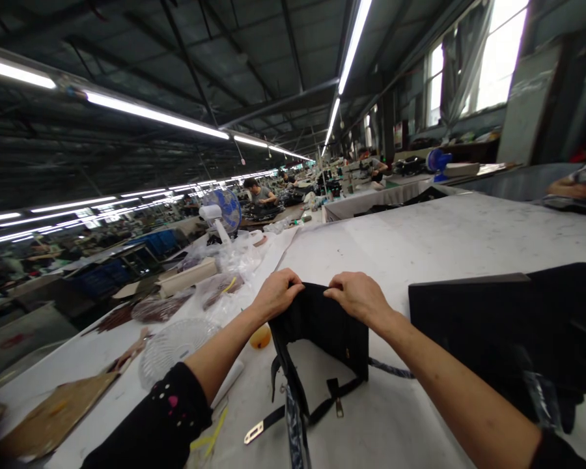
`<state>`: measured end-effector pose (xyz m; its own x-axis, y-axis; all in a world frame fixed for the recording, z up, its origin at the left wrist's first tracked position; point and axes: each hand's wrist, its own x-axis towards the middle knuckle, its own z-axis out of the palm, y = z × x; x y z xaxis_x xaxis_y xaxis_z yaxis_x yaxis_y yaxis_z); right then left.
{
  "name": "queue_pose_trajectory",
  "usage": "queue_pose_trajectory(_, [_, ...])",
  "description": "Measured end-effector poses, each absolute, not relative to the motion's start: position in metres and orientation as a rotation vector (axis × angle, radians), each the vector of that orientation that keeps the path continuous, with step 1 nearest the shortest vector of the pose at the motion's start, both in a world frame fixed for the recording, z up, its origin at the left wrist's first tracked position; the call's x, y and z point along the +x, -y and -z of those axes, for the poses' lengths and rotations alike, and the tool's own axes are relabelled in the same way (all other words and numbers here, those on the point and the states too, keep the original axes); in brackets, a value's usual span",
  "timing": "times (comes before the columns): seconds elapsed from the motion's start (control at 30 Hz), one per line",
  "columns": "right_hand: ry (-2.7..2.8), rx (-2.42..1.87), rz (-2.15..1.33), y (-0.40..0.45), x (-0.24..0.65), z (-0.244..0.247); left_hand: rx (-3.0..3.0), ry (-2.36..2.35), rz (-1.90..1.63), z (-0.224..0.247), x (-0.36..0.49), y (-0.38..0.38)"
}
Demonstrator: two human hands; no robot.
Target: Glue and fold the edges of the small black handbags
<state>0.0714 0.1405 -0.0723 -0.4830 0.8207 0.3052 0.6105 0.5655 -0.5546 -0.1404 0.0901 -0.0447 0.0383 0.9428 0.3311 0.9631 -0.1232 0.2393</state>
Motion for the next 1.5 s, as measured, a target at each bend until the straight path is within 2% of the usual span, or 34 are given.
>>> queue_pose_trajectory(0.17, [2.391,-1.254,-0.261,-0.143,0.058,0.064,-2.203,2.058,0.638,0.046,-0.137,-0.092])
queue_pose_trajectory(0.33, [2.459,-1.275,-0.171,-0.141,0.051,0.059,-2.159,2.07,0.653,0.048,-0.136,-0.095])
queue_pose_trajectory(0.83, [2.446,-1.14,-0.427,-0.169,0.04,0.067,-2.101,2.132,0.776,0.045,-0.163,-0.084])
queue_pose_trajectory(1.5, [2.44,-1.183,-0.38,-0.155,0.016,0.058,-2.036,2.135,0.741,0.048,-0.16,-0.085])
